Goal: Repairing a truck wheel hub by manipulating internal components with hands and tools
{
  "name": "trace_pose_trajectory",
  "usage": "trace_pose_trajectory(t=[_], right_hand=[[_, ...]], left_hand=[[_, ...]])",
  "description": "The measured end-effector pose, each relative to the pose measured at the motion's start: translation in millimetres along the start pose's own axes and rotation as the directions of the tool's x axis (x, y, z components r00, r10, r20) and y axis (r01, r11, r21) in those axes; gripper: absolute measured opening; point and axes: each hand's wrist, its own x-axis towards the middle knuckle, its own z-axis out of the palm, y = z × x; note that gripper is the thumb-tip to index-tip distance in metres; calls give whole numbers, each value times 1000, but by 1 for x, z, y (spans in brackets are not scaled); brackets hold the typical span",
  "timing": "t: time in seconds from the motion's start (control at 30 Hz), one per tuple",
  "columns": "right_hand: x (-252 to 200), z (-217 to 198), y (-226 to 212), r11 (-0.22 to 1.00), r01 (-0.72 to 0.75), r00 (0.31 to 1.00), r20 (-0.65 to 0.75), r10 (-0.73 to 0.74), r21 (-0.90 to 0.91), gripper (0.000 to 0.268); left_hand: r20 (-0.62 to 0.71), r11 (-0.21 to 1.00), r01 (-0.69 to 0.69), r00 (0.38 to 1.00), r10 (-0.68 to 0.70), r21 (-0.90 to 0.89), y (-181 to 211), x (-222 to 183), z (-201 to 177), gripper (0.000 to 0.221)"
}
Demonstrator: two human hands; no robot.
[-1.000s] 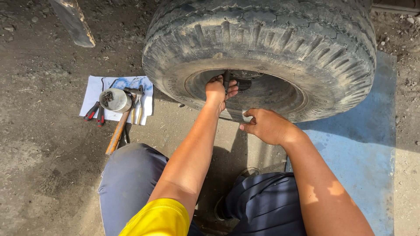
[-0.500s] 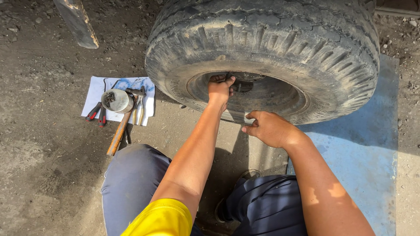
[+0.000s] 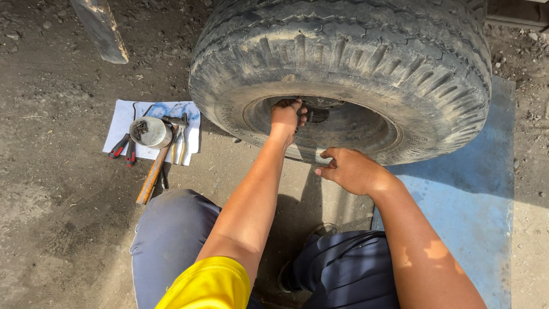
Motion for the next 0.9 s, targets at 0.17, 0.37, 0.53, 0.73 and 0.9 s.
trace_pose_trajectory(t=[0.17, 0.37, 0.53, 0.73, 0.9], right_hand=[[-4, -3, -8, 1000, 4, 1000, 2, -4, -2, 57], [0, -1, 2, 1000, 5, 1000, 1, -5, -9, 58], [1, -2, 5, 1000, -3, 1000, -2, 3, -20, 58], [-5, -11, -27, 997, -21, 1000, -25, 19, -80, 56], [31, -4, -43, 984, -59, 989, -145, 34, -171, 53]], left_hand=[[57, 1000, 22, 998, -21, -21, 7, -12, -5, 17], [58, 990, 0, 998, -8, 141, -25, 18, -9, 13], [75, 992, -15, 997, 5, 129, -2, -6, -8, 15], [131, 914, -186, 980, 148, 360, 38, -66, -32, 35], [183, 891, -239, 966, 180, 385, 76, -110, -65, 28]])
